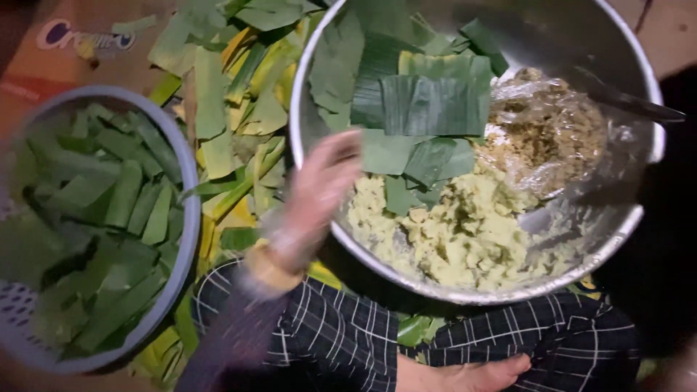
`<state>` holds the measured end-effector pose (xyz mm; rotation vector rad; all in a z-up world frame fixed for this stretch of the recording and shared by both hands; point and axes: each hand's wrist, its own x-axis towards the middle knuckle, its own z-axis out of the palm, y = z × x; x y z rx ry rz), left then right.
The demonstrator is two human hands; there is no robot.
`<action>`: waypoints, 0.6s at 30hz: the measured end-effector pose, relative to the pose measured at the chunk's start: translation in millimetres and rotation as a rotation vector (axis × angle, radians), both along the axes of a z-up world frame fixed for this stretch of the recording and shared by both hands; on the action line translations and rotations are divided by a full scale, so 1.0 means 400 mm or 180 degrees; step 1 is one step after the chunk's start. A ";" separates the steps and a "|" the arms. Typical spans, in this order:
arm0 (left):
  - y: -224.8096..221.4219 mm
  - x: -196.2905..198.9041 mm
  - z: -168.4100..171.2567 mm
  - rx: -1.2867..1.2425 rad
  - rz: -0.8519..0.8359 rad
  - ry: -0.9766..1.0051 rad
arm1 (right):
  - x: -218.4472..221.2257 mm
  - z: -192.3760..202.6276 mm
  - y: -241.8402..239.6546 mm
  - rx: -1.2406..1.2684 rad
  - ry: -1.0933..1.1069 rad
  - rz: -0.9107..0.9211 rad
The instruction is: Rolling portions of food mash into balls and placing them onto banana leaves for wrapping
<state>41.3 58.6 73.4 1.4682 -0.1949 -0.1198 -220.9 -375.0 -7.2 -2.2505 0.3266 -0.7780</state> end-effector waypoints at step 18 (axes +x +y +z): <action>-0.187 -0.182 -0.152 0.3071 0.0731 -0.2299 | 0.499 0.174 0.442 -0.1954 0.3903 0.2264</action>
